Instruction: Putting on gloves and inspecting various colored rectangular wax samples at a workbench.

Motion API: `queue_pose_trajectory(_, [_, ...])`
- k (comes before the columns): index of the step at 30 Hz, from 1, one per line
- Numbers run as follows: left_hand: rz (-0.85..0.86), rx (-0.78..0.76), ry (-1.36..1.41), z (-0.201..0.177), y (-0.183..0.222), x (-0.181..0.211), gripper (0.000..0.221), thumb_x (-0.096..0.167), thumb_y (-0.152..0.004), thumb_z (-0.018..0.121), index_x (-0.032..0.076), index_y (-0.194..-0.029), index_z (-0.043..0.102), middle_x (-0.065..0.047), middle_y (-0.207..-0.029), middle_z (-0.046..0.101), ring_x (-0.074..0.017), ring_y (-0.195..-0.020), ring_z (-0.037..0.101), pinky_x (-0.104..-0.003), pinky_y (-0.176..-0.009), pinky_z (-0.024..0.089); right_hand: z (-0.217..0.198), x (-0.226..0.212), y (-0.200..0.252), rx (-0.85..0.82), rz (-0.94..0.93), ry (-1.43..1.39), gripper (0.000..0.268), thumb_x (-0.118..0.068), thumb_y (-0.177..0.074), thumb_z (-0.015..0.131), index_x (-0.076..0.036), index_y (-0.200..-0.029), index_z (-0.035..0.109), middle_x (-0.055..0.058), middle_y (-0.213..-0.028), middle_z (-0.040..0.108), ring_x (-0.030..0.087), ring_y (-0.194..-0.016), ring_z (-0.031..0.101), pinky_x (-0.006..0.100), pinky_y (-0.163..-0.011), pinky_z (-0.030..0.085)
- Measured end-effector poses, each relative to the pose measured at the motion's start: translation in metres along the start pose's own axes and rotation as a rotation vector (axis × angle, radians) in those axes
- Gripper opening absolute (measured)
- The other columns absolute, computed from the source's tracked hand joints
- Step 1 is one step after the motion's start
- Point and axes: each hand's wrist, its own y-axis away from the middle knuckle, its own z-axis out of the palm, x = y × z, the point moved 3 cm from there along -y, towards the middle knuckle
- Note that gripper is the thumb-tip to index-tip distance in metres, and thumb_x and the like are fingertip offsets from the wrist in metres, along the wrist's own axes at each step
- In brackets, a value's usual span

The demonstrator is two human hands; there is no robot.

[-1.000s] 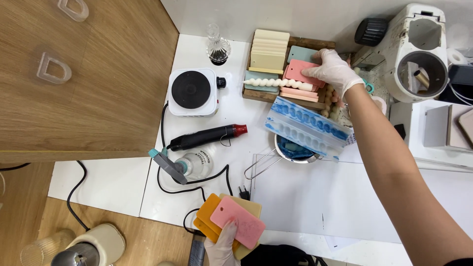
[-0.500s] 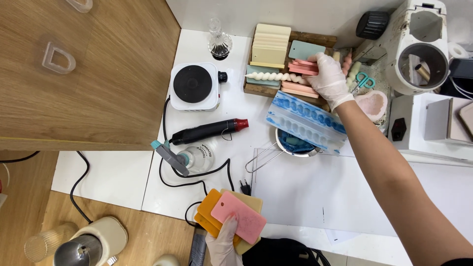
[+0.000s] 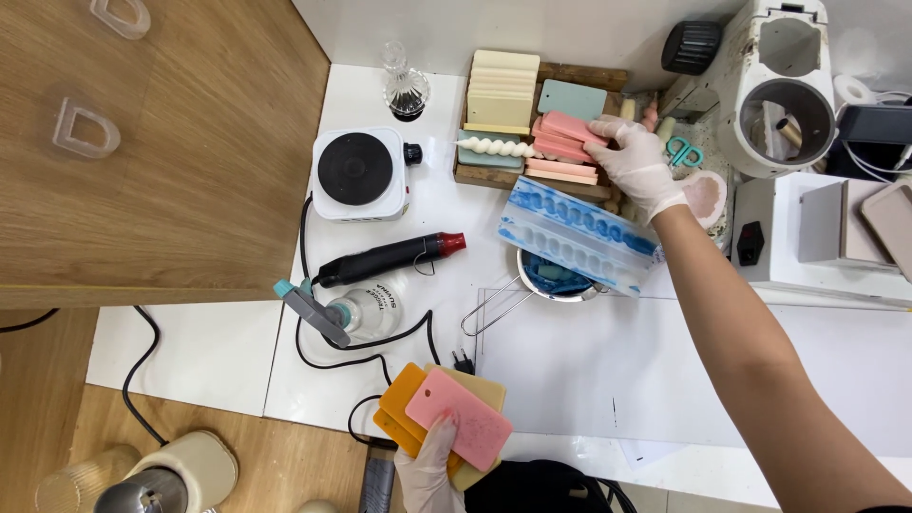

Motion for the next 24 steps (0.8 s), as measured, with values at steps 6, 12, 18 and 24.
queue_pose_trajectory(6, [-0.044, -0.005, -0.001, 0.002, 0.007, 0.001, 0.053, 0.001, -0.080, 0.073, 0.004, -0.132, 0.060, -0.012, -0.110, 0.073, -0.0237, -0.091, 0.073, -0.044, -0.077, 0.064, -0.002, -0.046, 0.034, 0.321, -0.305, -0.021, 0.020, 0.003, -0.097, 0.079, -0.011, -0.110, 0.076, 0.011, -0.124, 0.071, 0.020, -0.114, 0.069, 0.030, -0.099, 0.056])
queue_pose_trajectory(12, [-0.049, -0.050, -0.022, 0.005, 0.003, 0.000, 0.053, 0.005, -0.081, 0.075, 0.003, -0.132, 0.060, -0.011, -0.112, 0.072, -0.0223, -0.095, 0.073, -0.040, -0.080, 0.064, -0.039, -0.144, 0.094, 0.629, -0.576, -0.100, 0.028, 0.016, -0.100, 0.079, -0.005, -0.118, 0.076, 0.015, -0.142, 0.058, 0.030, -0.128, 0.062, 0.040, -0.108, 0.056])
queue_pose_trajectory(18, [-0.025, -0.225, -0.017, 0.069, 0.052, 0.039, 0.055, 0.010, -0.080, 0.075, 0.006, -0.132, 0.058, -0.007, -0.112, 0.069, -0.0191, -0.095, 0.071, -0.039, -0.079, 0.062, -0.058, -0.217, 0.162, 0.726, -0.800, -0.010, 0.033, 0.015, -0.089, 0.083, -0.006, -0.113, 0.077, 0.014, -0.132, 0.055, 0.028, -0.113, 0.062, 0.037, -0.089, 0.056])
queue_pose_trajectory(24, [0.087, -0.445, 0.084, 0.115, 0.067, 0.058, 0.055, 0.006, -0.084, 0.075, 0.002, -0.136, 0.056, -0.006, -0.120, 0.066, -0.0162, -0.104, 0.067, -0.035, -0.089, 0.060, -0.063, -0.249, 0.216, 0.714, -0.921, 0.140, 0.040, -0.001, -0.051, 0.076, -0.002, -0.092, 0.078, 0.019, -0.099, 0.064, 0.033, -0.080, 0.063, 0.041, -0.067, 0.048])
